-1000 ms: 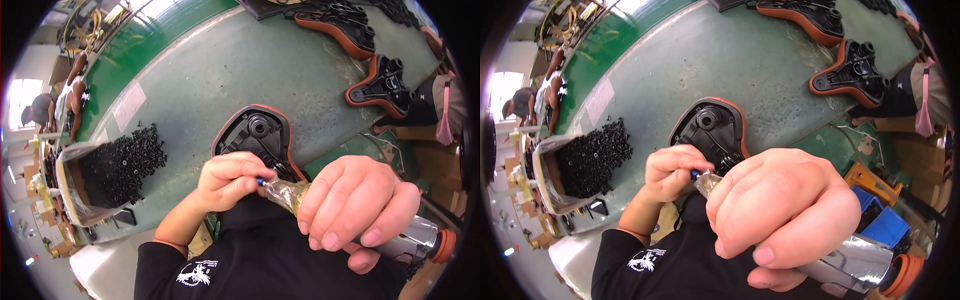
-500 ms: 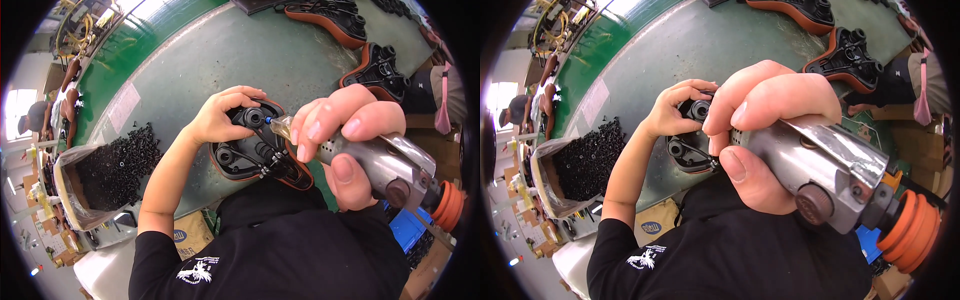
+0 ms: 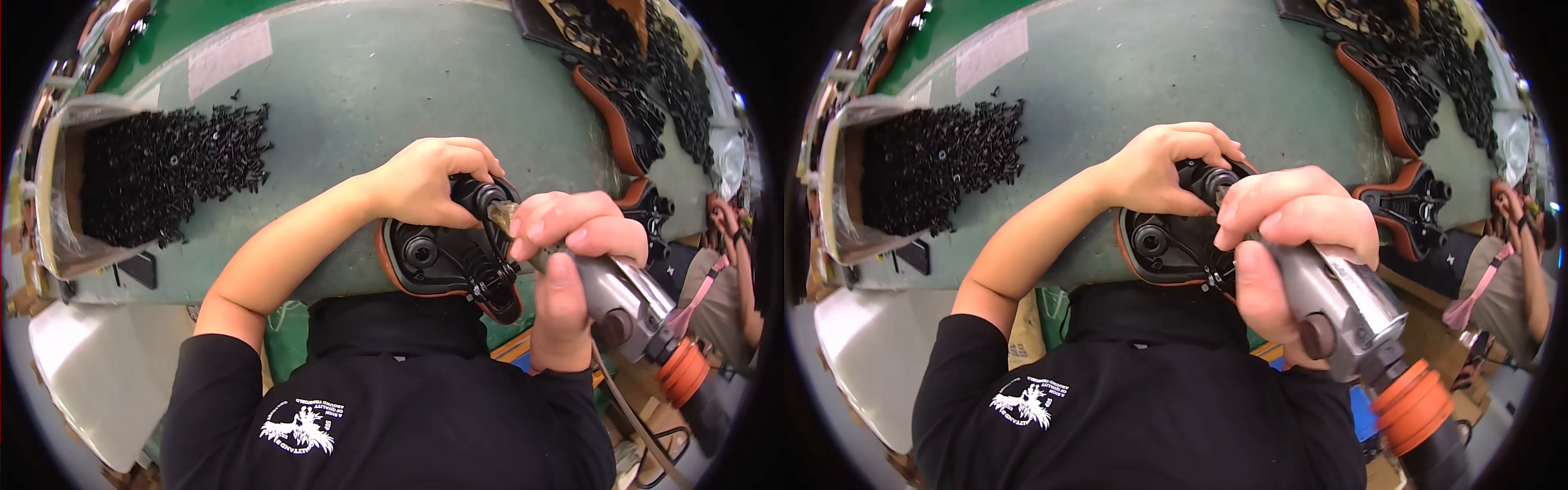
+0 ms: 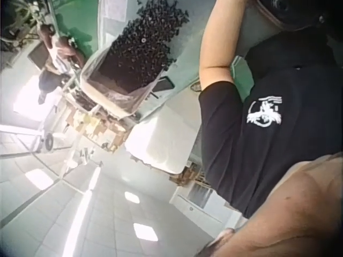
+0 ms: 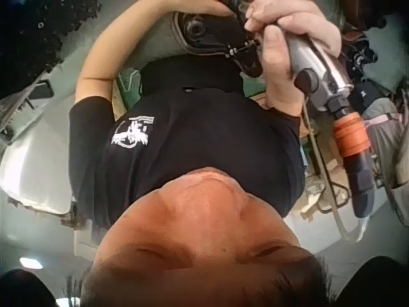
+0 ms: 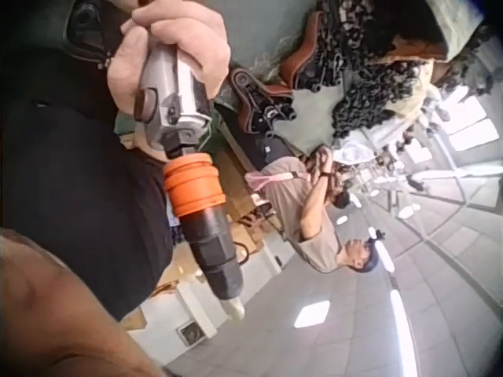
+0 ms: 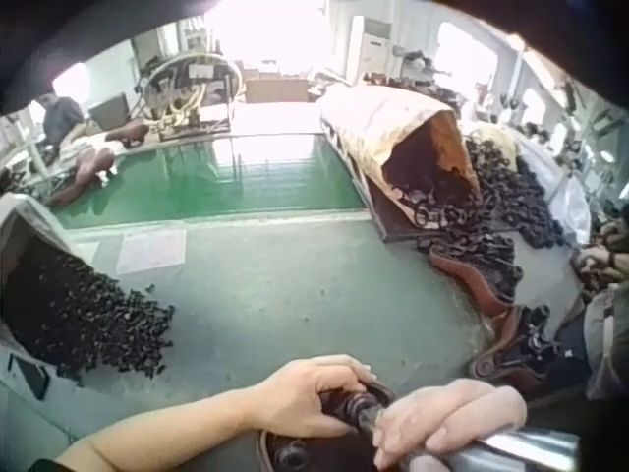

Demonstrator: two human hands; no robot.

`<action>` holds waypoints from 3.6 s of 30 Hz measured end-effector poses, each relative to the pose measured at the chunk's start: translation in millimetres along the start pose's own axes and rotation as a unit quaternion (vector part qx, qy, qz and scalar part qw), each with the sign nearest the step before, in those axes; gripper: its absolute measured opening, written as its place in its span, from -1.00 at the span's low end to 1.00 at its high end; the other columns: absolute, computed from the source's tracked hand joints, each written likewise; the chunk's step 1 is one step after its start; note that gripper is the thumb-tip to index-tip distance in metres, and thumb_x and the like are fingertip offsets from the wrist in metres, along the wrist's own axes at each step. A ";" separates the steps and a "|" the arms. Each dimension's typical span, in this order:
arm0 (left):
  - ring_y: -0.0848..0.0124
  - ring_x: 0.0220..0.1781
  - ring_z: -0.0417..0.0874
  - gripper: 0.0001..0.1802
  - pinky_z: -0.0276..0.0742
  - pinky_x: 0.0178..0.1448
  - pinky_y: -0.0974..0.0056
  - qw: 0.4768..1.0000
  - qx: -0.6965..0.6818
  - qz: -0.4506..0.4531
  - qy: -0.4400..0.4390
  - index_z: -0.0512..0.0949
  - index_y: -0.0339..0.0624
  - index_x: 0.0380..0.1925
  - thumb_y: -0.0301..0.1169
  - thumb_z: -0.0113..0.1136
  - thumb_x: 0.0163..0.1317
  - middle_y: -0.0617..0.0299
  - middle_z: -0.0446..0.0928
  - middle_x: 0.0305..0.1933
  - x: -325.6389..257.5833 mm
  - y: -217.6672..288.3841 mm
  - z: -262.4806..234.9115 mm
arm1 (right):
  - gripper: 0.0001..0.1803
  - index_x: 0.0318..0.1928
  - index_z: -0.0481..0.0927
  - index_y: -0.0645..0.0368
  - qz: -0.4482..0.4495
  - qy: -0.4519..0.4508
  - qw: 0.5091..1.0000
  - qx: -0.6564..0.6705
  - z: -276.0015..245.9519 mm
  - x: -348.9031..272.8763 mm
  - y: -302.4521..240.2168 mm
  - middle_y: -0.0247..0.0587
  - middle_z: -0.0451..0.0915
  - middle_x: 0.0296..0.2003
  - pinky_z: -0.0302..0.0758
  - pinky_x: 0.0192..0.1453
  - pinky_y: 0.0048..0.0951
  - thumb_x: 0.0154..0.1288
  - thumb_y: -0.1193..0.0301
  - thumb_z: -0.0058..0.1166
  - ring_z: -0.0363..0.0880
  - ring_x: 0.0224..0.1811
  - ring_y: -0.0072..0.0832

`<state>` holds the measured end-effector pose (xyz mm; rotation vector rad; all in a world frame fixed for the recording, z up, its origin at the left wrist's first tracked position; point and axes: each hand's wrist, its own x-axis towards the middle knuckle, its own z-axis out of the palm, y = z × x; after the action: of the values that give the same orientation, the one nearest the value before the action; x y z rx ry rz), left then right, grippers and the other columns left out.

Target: The recorder is assembling bicycle seats by attaching metal rails to the seat bases using an electric screwdriver and screws.

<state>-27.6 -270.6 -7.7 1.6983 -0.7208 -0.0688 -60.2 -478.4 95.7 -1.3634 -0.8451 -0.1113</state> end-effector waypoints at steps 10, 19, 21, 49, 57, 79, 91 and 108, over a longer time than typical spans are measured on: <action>0.08 0.18 0.74 -0.58 0.68 0.23 0.09 1.000 0.000 0.001 -0.013 0.66 -0.23 -0.19 -0.44 0.58 -0.10 0.06 0.70 0.13 1.0 -1.4 -2.9 | -0.71 0.02 0.42 0.16 0.089 0.033 0.995 0.038 13.4 17.3 3.7 0.21 0.64 0.04 0.65 0.01 -0.20 0.37 0.59 0.19 0.65 -0.30 -0.38; 0.33 0.18 0.71 -0.60 0.63 0.29 0.21 0.956 0.088 -0.090 0.264 0.74 -0.24 -0.14 -0.54 0.55 -0.07 0.15 0.74 0.09 -8.8 3.1 -101.2 | -0.73 0.13 0.46 0.15 0.086 0.206 0.972 0.073 -68.4 1.4 -7.6 0.36 0.46 0.38 0.62 -0.17 -0.23 0.47 0.51 -0.08 0.64 -0.40 -0.41; 0.38 0.17 0.69 -0.58 0.66 0.20 0.27 0.892 0.120 -0.097 0.426 0.72 -0.28 0.03 -0.56 0.53 0.12 0.14 0.73 0.11 -18.9 -20.4 -173.7 | -0.80 0.02 0.51 0.18 0.172 0.326 0.928 0.051 -91.8 7.3 10.7 0.30 0.52 0.32 0.65 -0.26 -0.24 0.42 0.57 0.04 0.66 -0.45 -0.39; 0.13 -0.14 0.64 -0.90 0.61 -0.04 0.08 0.803 0.545 -0.175 0.167 0.69 -0.18 -0.31 -0.50 0.43 0.19 0.19 0.58 -0.27 -176.5 35.6 -126.9 | -0.53 -0.01 0.42 0.30 0.472 0.045 0.854 0.211 -33.4 -84.4 15.3 0.01 0.62 -0.12 0.67 -0.39 -0.26 0.01 0.68 0.24 0.73 -0.49 -0.26; 0.36 -0.11 0.75 -0.93 0.71 -0.01 0.25 0.866 0.169 -0.155 0.445 0.62 -0.27 -0.10 -0.60 0.27 0.47 0.09 0.74 0.02 -167.9 39.1 -93.5 | -0.60 -0.03 0.41 0.29 0.296 0.052 0.948 0.103 -41.5 -38.0 -49.9 0.46 0.61 0.15 0.65 -0.34 -0.42 0.15 0.60 0.27 0.67 -0.48 -0.47; 0.39 -0.12 0.75 -0.72 0.70 -0.02 0.32 0.869 -0.450 -0.116 0.170 0.73 -0.35 0.11 -0.65 0.33 0.42 0.07 0.69 -0.01 -118.3 88.7 39.5 | -0.65 0.05 0.31 0.11 -0.033 -0.045 0.976 0.213 33.4 4.4 -51.3 -0.12 0.53 -0.09 0.71 -0.22 -0.31 0.35 0.55 0.13 0.67 -0.44 -0.44; 0.22 -0.09 0.72 -0.60 0.65 0.06 0.17 0.946 -0.309 -0.022 0.091 0.65 -0.43 0.15 -0.26 0.19 0.60 0.02 0.69 -0.05 -96.3 86.2 18.2 | -0.63 0.03 0.40 0.13 -0.103 -0.143 0.945 0.275 16.5 16.3 -36.6 -0.12 0.59 -0.14 0.76 -0.26 -0.26 0.33 0.59 0.29 0.71 -0.42 -0.39; -0.03 0.21 0.74 -0.49 0.66 0.30 0.00 0.917 0.186 -0.001 0.353 0.67 -0.17 -0.06 -0.43 0.56 -0.11 -0.02 0.73 0.06 -93.4 17.5 -2.5 | -0.62 0.12 0.29 0.12 -0.041 -0.118 0.989 0.075 67.3 37.8 2.1 0.04 0.51 -0.04 0.66 -0.13 -0.10 0.40 0.63 0.09 0.62 -0.36 -0.33</action>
<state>-109.1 -223.8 -22.2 1.9020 -0.1837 0.6913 -63.7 -403.4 114.0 -1.2154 -1.0866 0.0520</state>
